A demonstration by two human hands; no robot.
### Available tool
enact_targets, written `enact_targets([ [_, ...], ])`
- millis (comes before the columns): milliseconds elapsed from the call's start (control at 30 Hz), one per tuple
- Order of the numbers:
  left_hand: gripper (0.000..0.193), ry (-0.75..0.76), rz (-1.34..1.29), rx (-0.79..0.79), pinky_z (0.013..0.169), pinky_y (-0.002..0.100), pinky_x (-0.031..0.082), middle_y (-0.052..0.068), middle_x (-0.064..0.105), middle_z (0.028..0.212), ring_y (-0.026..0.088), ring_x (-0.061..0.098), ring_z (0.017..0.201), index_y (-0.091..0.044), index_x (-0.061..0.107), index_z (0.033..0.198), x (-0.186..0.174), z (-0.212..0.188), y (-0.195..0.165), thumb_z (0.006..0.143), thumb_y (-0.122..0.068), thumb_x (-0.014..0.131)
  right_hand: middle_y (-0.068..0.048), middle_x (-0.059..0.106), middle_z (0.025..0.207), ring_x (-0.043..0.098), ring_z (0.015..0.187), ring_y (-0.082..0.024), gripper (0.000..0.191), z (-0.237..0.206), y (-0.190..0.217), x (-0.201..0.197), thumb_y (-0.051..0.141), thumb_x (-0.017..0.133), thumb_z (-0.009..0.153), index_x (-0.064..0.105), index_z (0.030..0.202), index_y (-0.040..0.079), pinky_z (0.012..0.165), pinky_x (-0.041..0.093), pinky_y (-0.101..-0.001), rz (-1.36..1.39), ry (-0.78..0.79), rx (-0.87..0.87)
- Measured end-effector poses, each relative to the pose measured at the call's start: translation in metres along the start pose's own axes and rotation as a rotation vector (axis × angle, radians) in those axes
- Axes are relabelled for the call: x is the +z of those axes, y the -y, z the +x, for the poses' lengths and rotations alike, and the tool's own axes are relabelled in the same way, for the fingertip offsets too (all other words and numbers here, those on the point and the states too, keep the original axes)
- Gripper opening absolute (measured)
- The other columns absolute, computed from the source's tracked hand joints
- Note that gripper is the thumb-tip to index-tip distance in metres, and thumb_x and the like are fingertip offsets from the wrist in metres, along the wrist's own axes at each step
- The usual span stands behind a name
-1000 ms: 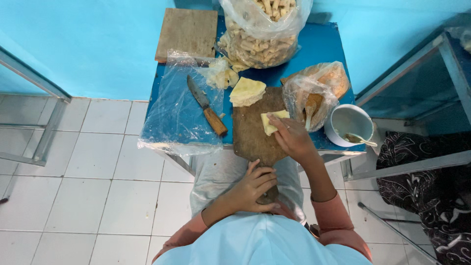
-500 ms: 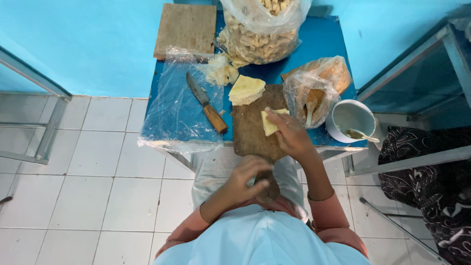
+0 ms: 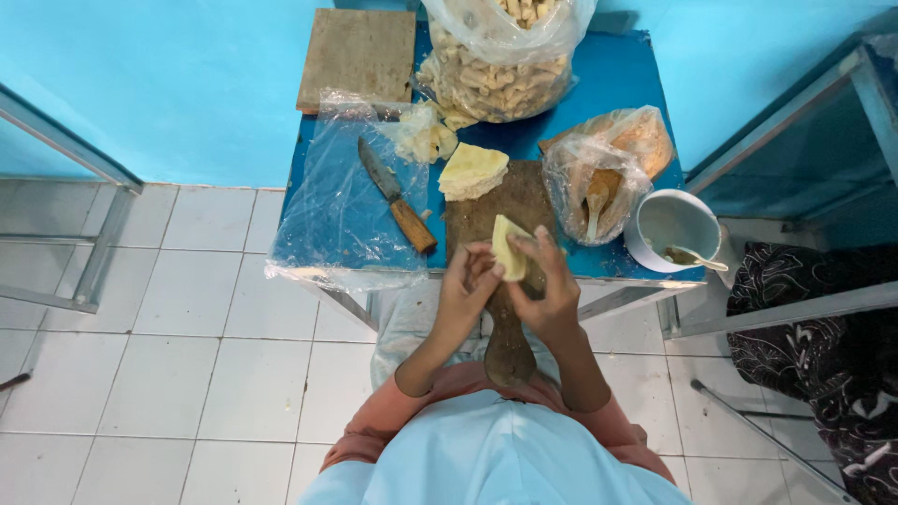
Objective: The person slices a round layered cake on a wooden board with a knife, cutting it into wedges and then into smaller pieces, and stacks the cut slices on the board. A cup and bags of snacks sit on the blue table beside the work area.
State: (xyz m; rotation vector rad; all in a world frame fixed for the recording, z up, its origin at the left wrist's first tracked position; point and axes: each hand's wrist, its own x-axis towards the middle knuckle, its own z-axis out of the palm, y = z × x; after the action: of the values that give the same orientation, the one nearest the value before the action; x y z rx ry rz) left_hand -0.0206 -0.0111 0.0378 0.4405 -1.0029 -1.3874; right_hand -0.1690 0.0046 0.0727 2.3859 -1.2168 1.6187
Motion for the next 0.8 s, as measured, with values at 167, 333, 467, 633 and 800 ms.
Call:
enact_targets([
  [167, 0.025, -0.017, -0.047, 0.023, 0.098, 0.025, 0.052, 0.007, 0.060, 0.122, 0.011, 0.060, 0.118, -0.001, 0.052, 0.123, -0.006, -0.010, 0.002, 0.101, 0.003, 0.063, -0.019, 0.066, 0.127, 0.067, 0.123, -0.031, 0.098, -0.007, 0.006, -0.003, -0.009, 0.082, 0.082, 0.024, 0.160, 0.003, 0.110, 0.054, -0.0437, 0.427, -0.017, 0.112],
  [333, 0.023, -0.041, -0.006, 0.007, 0.093, 0.024, 0.051, 0.007, 0.063, 0.121, 0.011, 0.061, 0.115, 0.000, 0.053, 0.123, -0.012, -0.016, 0.006, 0.102, 0.003, 0.062, -0.016, 0.071, 0.116, 0.068, 0.125, -0.032, 0.098, -0.014, -0.006, -0.010, -0.012, 0.076, 0.087, 0.017, 0.163, 0.006, 0.105, 0.059, -0.0434, 0.631, 0.078, 0.219],
  [467, 0.025, -0.055, 0.008, 0.002, 0.095, 0.024, 0.052, 0.009, 0.063, 0.122, 0.011, 0.062, 0.117, 0.002, 0.053, 0.125, -0.014, -0.018, 0.006, 0.102, 0.002, 0.063, -0.016, 0.074, 0.104, 0.073, 0.119, -0.031, 0.090, -0.017, -0.010, -0.009, -0.013, 0.071, 0.091, 0.021, 0.164, 0.004, 0.103, 0.059, -0.0427, 0.627, 0.078, 0.274],
  [633, 0.032, -0.014, -0.006, 0.005, 0.095, 0.026, 0.053, 0.010, 0.062, 0.126, 0.013, 0.062, 0.118, 0.002, 0.052, 0.128, -0.013, -0.020, -0.001, 0.099, 0.002, 0.065, -0.017, 0.075, 0.108, 0.074, 0.112, -0.030, 0.085, -0.014, -0.005, -0.004, -0.013, 0.072, 0.092, 0.027, 0.162, 0.003, 0.099, 0.060, -0.0406, 0.539, 0.077, 0.290],
  [800, 0.036, -0.034, 0.012, -0.038, 0.095, 0.028, 0.054, 0.013, 0.064, 0.127, 0.016, 0.063, 0.118, 0.003, 0.053, 0.130, -0.019, -0.020, -0.005, 0.098, 0.001, 0.067, -0.014, 0.074, 0.112, 0.071, 0.120, -0.028, 0.090, -0.008, 0.000, -0.006, -0.010, 0.075, 0.088, 0.024, 0.161, 0.002, 0.102, 0.060, -0.0395, 0.583, 0.115, 0.246],
])
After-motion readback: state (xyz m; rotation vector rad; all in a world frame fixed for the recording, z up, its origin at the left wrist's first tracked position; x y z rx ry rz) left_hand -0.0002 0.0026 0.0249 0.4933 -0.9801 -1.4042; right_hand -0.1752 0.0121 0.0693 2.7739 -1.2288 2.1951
